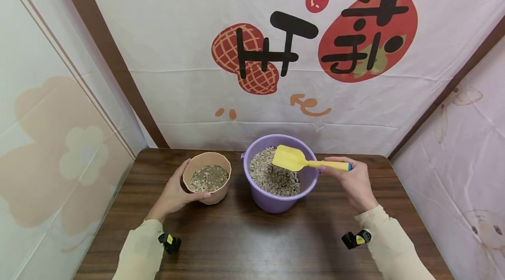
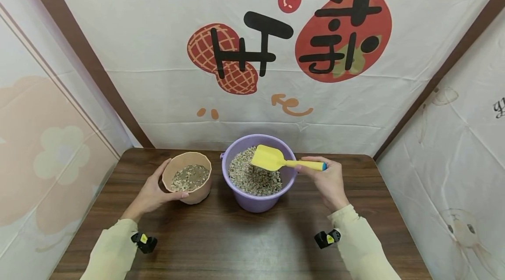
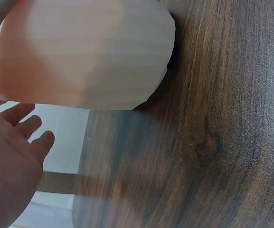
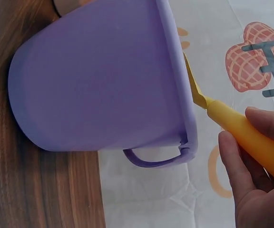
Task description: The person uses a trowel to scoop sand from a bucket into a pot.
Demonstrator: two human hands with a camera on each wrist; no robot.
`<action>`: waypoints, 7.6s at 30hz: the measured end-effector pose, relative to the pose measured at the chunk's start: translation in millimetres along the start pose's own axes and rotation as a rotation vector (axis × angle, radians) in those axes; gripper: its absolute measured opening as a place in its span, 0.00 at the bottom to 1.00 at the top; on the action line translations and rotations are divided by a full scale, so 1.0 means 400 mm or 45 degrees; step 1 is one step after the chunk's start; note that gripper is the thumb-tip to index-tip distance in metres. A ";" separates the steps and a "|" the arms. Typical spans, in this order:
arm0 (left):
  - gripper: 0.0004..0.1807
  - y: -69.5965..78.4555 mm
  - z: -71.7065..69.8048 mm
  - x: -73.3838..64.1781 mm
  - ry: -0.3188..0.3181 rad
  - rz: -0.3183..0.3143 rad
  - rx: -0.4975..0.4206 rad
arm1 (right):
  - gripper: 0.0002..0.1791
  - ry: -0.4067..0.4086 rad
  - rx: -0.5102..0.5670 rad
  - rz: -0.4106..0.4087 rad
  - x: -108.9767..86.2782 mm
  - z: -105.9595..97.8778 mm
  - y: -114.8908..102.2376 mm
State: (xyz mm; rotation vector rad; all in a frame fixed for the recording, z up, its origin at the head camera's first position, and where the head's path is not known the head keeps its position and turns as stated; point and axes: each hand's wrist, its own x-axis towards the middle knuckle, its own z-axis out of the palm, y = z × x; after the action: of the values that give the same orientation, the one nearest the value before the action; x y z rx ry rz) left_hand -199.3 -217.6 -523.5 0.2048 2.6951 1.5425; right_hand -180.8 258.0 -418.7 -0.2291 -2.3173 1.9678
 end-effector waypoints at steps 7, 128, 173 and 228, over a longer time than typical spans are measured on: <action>0.73 0.002 -0.004 0.005 -0.008 0.008 0.025 | 0.27 0.003 0.038 -0.004 0.000 -0.001 0.002; 0.78 0.253 0.212 0.126 -0.360 0.186 -0.126 | 0.24 -0.149 0.076 0.077 0.012 0.131 0.004; 0.78 0.274 0.190 0.113 -0.359 0.225 -0.041 | 0.29 -0.062 0.287 0.124 -0.010 0.030 0.008; 0.73 -0.007 -0.010 0.013 -0.030 -0.002 0.063 | 0.23 -0.090 0.431 0.094 -0.020 0.034 0.011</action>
State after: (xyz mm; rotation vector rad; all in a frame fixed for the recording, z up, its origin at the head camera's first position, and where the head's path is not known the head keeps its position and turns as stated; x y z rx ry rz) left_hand -205.3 -221.8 -523.5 0.2209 2.7164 1.4650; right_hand -175.0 244.0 -424.9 -0.2229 -1.9937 2.3971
